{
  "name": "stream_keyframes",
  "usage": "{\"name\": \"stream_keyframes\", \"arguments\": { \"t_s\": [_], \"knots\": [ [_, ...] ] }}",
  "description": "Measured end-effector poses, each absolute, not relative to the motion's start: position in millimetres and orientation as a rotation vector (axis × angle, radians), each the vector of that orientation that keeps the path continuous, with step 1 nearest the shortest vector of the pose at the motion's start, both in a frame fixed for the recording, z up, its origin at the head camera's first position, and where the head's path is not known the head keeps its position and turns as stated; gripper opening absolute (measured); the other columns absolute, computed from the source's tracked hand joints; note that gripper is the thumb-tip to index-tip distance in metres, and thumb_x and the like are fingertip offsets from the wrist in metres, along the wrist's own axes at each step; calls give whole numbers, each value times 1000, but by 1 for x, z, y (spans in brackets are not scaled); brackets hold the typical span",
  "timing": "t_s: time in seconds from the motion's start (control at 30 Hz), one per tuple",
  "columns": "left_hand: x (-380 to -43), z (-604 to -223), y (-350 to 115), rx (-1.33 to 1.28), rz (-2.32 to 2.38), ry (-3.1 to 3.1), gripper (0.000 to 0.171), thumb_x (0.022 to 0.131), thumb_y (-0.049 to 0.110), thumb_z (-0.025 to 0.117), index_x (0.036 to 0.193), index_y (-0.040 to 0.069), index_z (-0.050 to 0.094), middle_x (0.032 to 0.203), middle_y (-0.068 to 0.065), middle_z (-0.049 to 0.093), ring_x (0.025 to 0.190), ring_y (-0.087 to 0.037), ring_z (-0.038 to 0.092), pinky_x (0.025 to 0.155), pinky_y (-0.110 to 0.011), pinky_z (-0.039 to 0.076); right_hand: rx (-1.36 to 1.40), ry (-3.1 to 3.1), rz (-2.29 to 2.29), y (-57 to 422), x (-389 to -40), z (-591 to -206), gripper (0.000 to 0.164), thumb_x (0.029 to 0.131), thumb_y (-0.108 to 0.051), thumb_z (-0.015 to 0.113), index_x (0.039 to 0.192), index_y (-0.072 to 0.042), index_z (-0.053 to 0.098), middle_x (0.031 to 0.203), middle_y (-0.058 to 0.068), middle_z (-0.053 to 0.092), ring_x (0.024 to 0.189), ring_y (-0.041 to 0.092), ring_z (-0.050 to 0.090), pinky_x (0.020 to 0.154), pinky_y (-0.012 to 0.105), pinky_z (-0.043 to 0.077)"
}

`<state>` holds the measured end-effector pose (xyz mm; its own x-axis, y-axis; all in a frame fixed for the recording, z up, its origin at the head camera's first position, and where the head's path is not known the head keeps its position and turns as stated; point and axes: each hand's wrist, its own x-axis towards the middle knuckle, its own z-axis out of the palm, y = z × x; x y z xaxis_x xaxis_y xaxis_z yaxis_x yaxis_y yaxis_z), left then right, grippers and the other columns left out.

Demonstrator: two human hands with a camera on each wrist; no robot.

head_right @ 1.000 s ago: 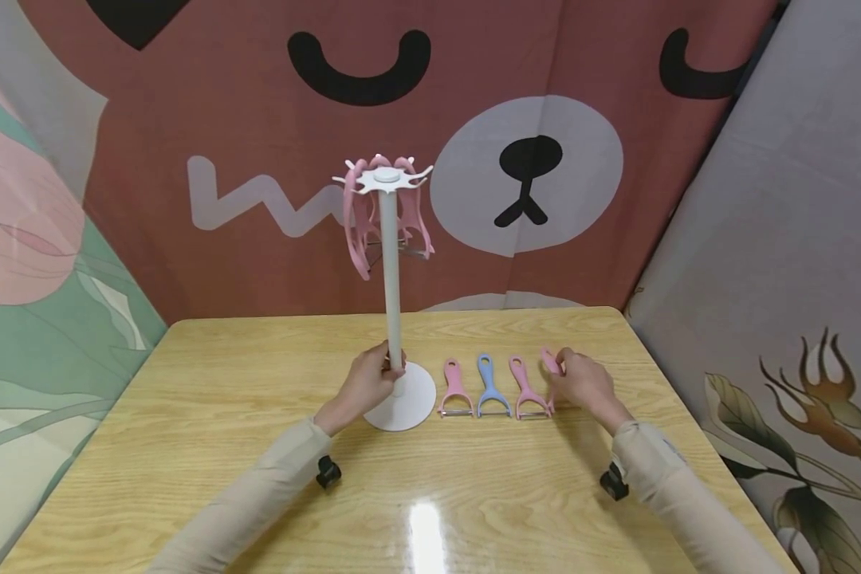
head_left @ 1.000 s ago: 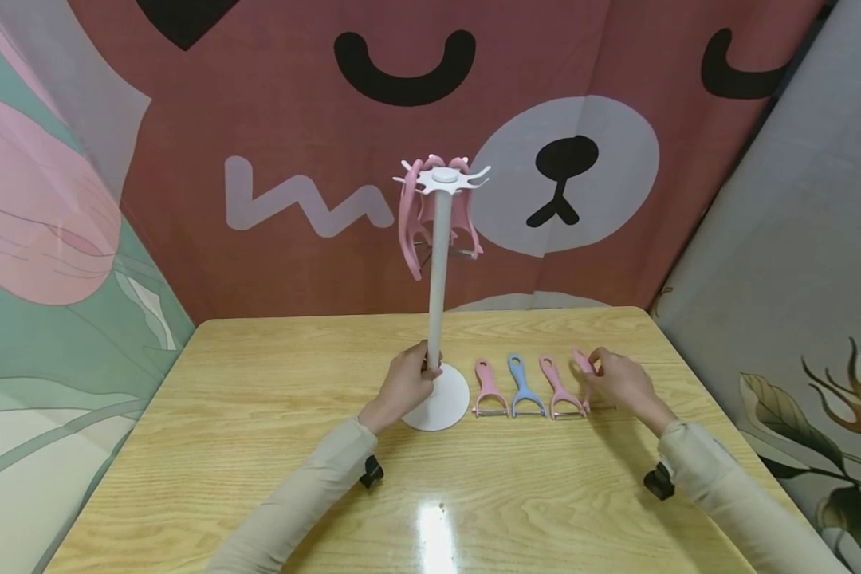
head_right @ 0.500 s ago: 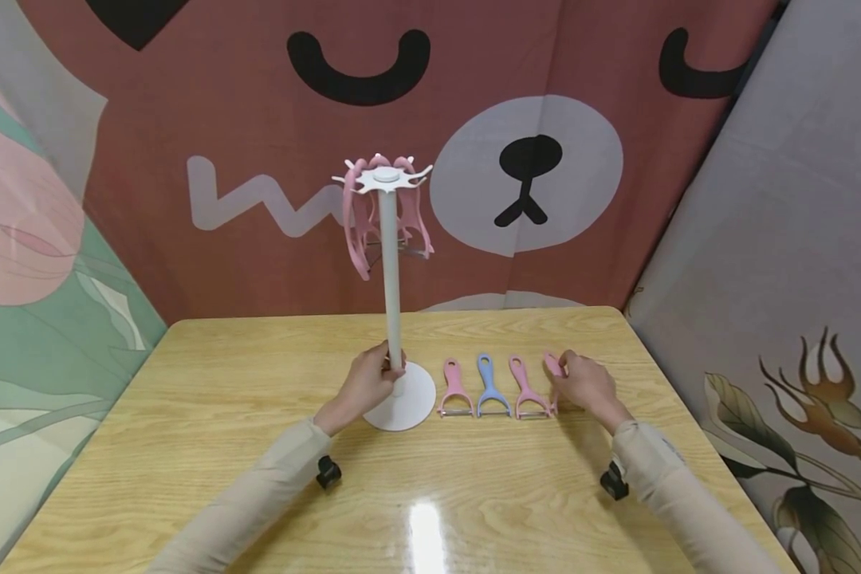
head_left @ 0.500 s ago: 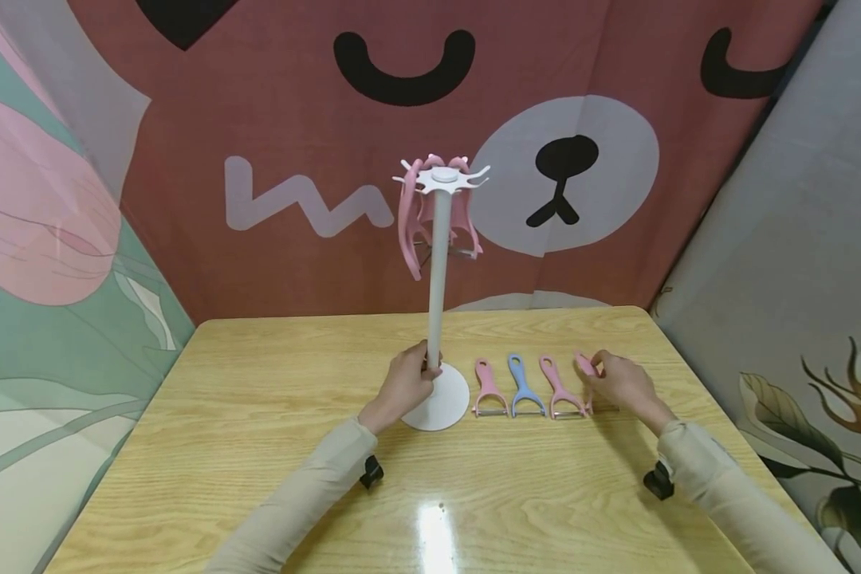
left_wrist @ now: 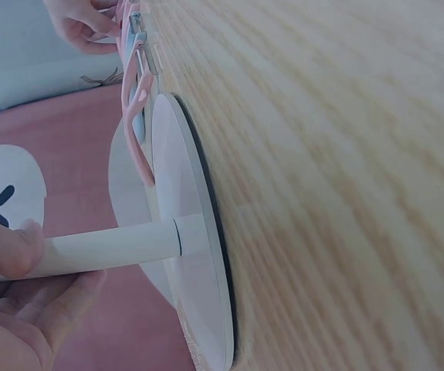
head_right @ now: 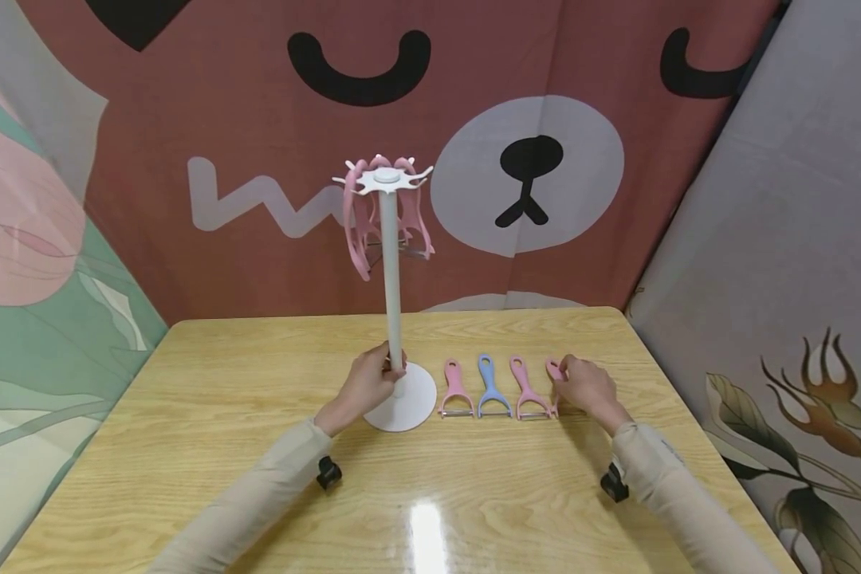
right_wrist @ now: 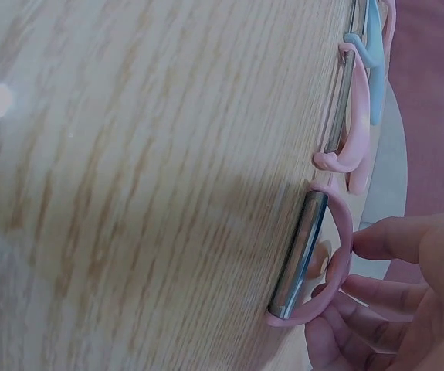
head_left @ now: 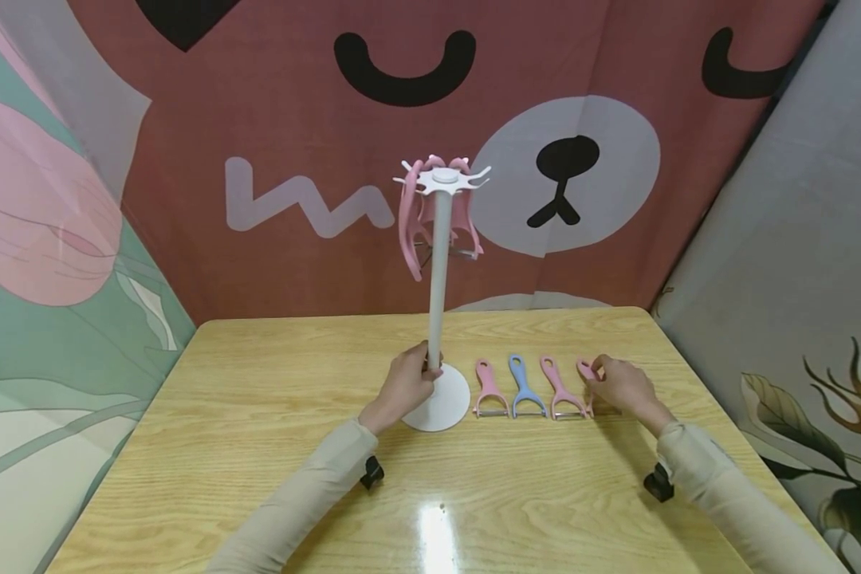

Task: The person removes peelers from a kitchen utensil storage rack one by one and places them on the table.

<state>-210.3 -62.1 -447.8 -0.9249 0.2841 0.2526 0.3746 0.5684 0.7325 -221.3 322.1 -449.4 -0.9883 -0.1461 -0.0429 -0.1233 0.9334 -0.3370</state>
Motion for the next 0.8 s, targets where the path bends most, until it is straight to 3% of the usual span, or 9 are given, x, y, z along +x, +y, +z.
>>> {"name": "stream_keyframes", "arguments": {
  "t_s": [0.8],
  "knots": [
    [-210,-447,-62,-568,-1288,-2684,11,94,-1,65,102,4,61,90,-5,62,80,-16,63,64,-28,53,-224,3091,-553,319,-219,-451,34,97,-27,60,108,5,63,79,8,61,60,20,51,51,35,40]
  ]
}}
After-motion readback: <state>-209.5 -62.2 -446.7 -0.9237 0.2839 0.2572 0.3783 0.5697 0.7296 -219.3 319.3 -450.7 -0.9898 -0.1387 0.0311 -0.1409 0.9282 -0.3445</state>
